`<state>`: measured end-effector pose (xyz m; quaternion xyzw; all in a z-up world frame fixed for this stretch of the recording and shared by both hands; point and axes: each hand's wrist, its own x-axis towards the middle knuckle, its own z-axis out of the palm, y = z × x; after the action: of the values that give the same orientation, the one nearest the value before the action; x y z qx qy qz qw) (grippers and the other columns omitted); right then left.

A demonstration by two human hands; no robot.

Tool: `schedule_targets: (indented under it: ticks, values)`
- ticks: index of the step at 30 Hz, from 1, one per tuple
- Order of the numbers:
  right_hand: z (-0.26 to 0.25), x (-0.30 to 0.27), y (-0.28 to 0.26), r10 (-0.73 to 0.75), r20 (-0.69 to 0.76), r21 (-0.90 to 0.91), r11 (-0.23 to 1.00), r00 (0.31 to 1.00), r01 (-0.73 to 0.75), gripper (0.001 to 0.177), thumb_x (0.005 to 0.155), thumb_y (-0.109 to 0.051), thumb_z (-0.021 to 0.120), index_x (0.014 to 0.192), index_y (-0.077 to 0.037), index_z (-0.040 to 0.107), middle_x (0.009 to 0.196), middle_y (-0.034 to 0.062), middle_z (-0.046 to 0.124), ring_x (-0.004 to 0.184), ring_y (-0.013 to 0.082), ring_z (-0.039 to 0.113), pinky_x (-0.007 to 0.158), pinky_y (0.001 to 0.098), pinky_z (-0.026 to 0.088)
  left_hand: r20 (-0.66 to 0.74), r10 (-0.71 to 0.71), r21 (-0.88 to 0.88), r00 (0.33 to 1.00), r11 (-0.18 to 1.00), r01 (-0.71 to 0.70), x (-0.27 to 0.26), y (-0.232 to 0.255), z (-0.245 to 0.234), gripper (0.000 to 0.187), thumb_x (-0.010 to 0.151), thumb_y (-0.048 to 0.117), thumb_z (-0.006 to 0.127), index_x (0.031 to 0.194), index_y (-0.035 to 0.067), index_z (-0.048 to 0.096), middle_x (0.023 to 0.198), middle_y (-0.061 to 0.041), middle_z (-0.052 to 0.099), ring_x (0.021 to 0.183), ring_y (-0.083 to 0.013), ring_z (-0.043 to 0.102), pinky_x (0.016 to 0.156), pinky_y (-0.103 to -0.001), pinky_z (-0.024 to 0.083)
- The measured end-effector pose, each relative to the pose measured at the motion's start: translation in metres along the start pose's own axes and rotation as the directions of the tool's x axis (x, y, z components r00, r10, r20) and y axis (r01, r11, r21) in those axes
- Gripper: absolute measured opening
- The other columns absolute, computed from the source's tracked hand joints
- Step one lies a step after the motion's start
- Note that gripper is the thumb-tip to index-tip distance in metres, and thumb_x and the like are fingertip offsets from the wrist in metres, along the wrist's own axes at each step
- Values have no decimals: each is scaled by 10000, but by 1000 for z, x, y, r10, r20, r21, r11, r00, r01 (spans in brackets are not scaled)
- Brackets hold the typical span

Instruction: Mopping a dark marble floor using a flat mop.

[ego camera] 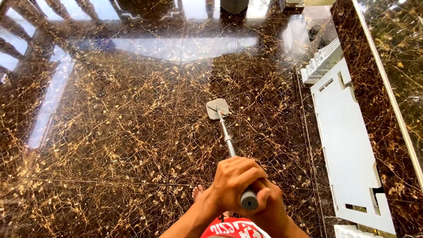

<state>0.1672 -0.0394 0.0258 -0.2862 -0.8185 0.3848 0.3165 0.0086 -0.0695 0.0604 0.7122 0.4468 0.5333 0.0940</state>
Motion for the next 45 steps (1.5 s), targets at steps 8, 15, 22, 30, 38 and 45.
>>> schedule_targets:
  ticks: [8, 15, 22, 30, 38, 45]
  values:
    - [45, 29, 43, 29, 6, 18, 999, 1000, -29, 288, 801, -187, 742, 1023, -20, 665, 862, 130, 719, 734, 240, 770, 576, 338, 605, 9, 33, 85, 999, 996, -34, -29, -73, 8, 286, 925, 359, 632, 926, 74, 648, 830, -78, 658, 728, -243, 669, 697, -383, 566]
    - [94, 1, 68, 48, -6, 147, 988, 999, -47, 200, 914, -158, 643, 1047, -10, 664, 825, 91, 694, 711, 160, 711, 579, 297, 550, 42, 28, 88, 999, 996, -32, -75, -87, -1, 308, 954, 378, 592, 977, 73, 633, 874, -89, 642, 779, -272, 656, 734, -410, 565]
    - [82, -9, -24, 210, -24, 79, 975, 977, -207, 196, 835, -179, 668, 940, -13, 674, 754, 72, 697, 636, 152, 729, 495, 295, 551, 101, -32, 68, 994, 997, 25, -70, -36, -37, 385, 907, 470, 575, 924, 93, 651, 778, -65, 593, 683, -221, 619, 612, -385, 515]
    - [100, -8, -42, 171, -100, 272, 952, 980, -139, 379, 981, -329, 473, 1042, 2, 648, 883, 104, 708, 761, 176, 726, 574, 298, 570, 147, 18, -7, 989, 1000, -17, -43, -10, -91, 296, 917, 391, 650, 936, 95, 639, 831, -66, 604, 717, -246, 616, 682, -387, 539]
    - [124, 59, -9, -59, -171, 210, 973, 984, 95, 382, 1046, -361, 439, 988, -33, 625, 878, 86, 700, 755, 178, 749, 576, 273, 575, 168, 1, 44, 986, 999, -8, -35, -88, -88, 255, 859, 333, 651, 934, 90, 668, 795, -67, 627, 681, -241, 627, 636, -391, 538]
    - [135, 133, 69, 15, -163, 96, 995, 986, 0, 247, 993, -213, 516, 921, -22, 656, 797, 71, 676, 694, 186, 728, 583, 306, 552, 163, 35, 82, 986, 995, -49, 9, -185, -79, 254, 825, 317, 624, 945, 93, 635, 859, -74, 635, 757, -253, 640, 698, -405, 570]
